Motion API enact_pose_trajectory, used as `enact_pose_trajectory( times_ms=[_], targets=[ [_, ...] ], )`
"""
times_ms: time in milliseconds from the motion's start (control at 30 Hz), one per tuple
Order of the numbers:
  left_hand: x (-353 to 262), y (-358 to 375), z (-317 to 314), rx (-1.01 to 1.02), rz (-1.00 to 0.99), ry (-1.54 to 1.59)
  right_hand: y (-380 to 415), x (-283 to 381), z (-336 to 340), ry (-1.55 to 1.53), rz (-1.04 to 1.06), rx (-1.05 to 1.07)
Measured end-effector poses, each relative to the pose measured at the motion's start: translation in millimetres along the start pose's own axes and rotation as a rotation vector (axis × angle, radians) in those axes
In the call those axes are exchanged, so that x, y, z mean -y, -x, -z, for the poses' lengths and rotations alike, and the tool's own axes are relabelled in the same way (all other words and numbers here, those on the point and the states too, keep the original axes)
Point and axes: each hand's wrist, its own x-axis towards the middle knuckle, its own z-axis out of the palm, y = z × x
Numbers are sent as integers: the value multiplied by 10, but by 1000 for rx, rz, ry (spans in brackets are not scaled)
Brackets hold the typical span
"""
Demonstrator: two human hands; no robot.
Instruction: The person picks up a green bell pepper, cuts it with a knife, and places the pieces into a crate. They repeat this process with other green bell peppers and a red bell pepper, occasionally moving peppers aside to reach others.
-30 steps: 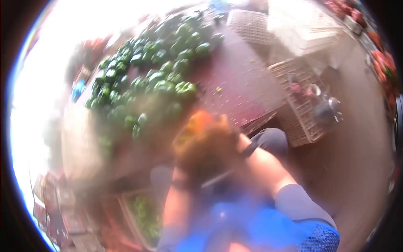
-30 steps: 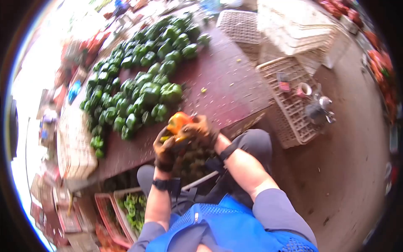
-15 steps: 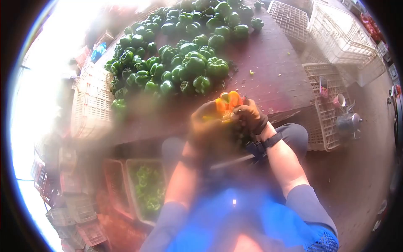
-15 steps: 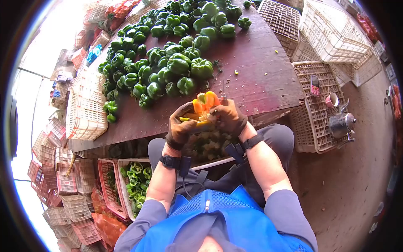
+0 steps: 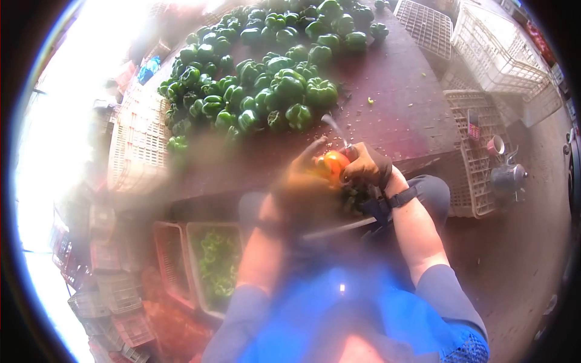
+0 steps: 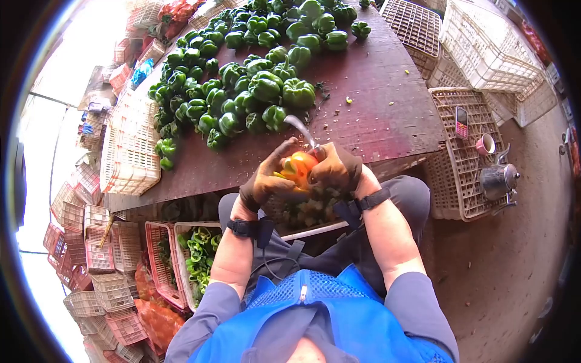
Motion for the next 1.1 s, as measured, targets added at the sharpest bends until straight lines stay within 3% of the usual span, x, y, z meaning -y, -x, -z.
enact_pose_trajectory(
  times_ms=[133, 200, 267, 400, 600, 700, 800, 867, 933, 1000, 1100],
  targets=[
    [-130, -21, -325, -119, 88, -55, -56, -133, -31, 101, -51, -121],
    [149, -76, -189, -120, -292, -109, -166, -262, -89, 0, 23, -275],
    [288, -134, -144, -209, -267, 182, -74, -176, -120, -42, 36, -264],
    [315, -133, -112, -271, -269, 33, -91, -182, -126, -116, 44, -241],
    [157, -31, -120, -102, -264, 326, -144, -254, -90, -166, 137, -165],
    [78, 41, -168, -116, -221, 363, -197, -339, -123, -212, 128, -151],
    [-83, 69, -332, -166, -276, 138, -185, -297, -133, -116, 77, -279],
    [114, 3, -162, -181, -318, 39, -384, -600, -66, -296, 204, -227],
    [109, -3, -169, -160, -211, 221, -286, -474, -135, -372, 119, -309],
    [63, -4, -192, -174, -129, 255, -223, -339, -133, -263, 16, -172],
    [-65, 9, -263, -189, -105, 150, -134, -231, -170, -278, 138, -137]
  ],
)
